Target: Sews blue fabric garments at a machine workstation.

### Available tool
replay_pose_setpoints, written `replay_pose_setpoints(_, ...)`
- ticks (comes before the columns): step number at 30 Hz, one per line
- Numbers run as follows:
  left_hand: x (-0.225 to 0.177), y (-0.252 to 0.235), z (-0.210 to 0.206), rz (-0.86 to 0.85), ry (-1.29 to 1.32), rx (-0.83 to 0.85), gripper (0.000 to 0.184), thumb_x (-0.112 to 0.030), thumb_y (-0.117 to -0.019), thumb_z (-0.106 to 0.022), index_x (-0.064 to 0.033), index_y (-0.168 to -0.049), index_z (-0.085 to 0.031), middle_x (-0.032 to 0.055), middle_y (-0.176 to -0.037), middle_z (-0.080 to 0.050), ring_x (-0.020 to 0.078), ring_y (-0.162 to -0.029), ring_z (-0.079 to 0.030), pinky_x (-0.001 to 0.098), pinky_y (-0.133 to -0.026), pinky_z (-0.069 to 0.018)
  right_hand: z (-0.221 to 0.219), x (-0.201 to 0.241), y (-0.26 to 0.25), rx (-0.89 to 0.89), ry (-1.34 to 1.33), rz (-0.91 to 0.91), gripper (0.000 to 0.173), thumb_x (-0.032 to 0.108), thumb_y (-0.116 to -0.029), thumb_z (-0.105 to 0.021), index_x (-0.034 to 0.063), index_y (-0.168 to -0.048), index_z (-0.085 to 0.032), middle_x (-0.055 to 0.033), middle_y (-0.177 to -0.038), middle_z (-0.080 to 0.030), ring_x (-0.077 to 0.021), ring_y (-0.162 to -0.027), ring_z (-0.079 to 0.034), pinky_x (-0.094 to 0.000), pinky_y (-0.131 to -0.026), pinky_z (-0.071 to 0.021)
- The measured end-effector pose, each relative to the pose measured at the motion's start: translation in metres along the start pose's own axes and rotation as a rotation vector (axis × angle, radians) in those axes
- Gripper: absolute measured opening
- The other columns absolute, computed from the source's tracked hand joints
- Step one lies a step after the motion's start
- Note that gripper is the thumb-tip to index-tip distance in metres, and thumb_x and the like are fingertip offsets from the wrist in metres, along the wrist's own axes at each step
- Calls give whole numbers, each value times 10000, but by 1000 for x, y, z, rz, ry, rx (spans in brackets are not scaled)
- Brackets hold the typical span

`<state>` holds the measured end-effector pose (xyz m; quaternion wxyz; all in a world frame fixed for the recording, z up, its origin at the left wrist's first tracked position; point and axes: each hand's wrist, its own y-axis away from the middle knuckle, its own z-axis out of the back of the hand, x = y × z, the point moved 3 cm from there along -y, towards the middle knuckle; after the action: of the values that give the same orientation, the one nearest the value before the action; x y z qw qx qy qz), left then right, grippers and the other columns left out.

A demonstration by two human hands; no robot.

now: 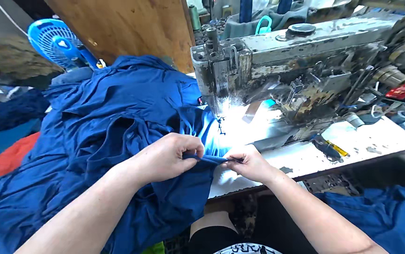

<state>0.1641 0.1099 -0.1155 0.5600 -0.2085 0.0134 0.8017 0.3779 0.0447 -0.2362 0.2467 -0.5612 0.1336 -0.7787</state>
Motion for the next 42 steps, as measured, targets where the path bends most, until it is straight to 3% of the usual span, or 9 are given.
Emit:
replay_pose_setpoints(4,2,-5,27,-69,-376,-25,163,-252,-913,-606,-184,-864,-745,-67,-817,-661,90,-728,-664,355,-583,-554,3,-1,-3,1,-30,-71,211,223,-977,-682,37,-922,-765,15,-793,-685,42,-650,-583,-139,-601,-503)
replay_pose_setpoints(9,-4,-13,31,-31,-200,-34,51,-217,-860,-692,-190,-849,-734,-113,-844,-662,-10,-801,-637,202,-694,-554,5,4,-10,14,-47,-201,196,228,-974,-678,57,-942,-768,30,-830,-725,55,-698,-621,-148,-636,-525)
replay_pose_setpoints(14,-7,-18,21,-133,-485,36,146,-240,-891,-675,-174,-761,-683,-47,-732,-605,125,-613,-626,361,-480,-495,3,1,-5,16,-7,-130,191,220,-958,-694,50,-913,-768,16,-809,-696,38,-689,-607,-149,-640,-521)
replay_pose_setpoints(22,12,-13,28,-56,-492,-42,91,-191,-824,-670,-158,-744,-700,-27,-698,-622,172,-647,-649,440,-536,-508,2,-1,-4,-12,-17,-78,205,217,-970,-684,43,-903,-768,6,-806,-700,21,-682,-614,-166,-632,-530)
replay_pose_setpoints(27,-8,-13,-1,-88,-199,-19,84,-192,-866,-641,-194,-850,-723,-108,-809,-663,6,-757,-639,236,-652,-557,2,-1,-2,-11,-54,-108,165,185,-959,-698,41,-927,-772,9,-827,-718,26,-691,-633,-165,-640,-552)
replay_pose_setpoints(32,0,-21,4,-104,-521,4,119,-60,-905,-625,-79,-814,-700,73,-798,-627,256,-596,-634,466,-465,-500,3,0,-3,-14,-35,-102,171,197,-945,-714,39,-911,-771,8,-807,-712,20,-684,-633,-174,-639,-553)
replay_pose_setpoints(37,32,-16,13,-49,-384,-51,189,-84,-876,-554,-93,-919,-738,45,-922,-724,244,-952,-704,489,-848,-570,3,0,-3,-33,-53,-108,169,189,-946,-715,34,-900,-765,11,-792,-701,25,-663,-614,-161,-623,-537)
replay_pose_setpoints(40,6,-16,6,-48,-280,-99,125,-239,-897,-581,-188,-888,-694,-98,-749,-645,45,-709,-640,300,-619,-551,3,0,-2,-43,-87,-124,141,165,-936,-723,35,-901,-765,11,-808,-712,18,-673,-634,-169,-620,-555)
replay_pose_setpoints(42,-6,-18,5,-177,-407,-147,152,-213,-906,-586,-142,-844,-705,-42,-740,-653,116,-702,-657,342,-615,-555,3,0,-2,-45,-87,-122,138,160,-933,-726,32,-900,-766,8,-810,-717,18,-676,-639,-170,-623,-559)
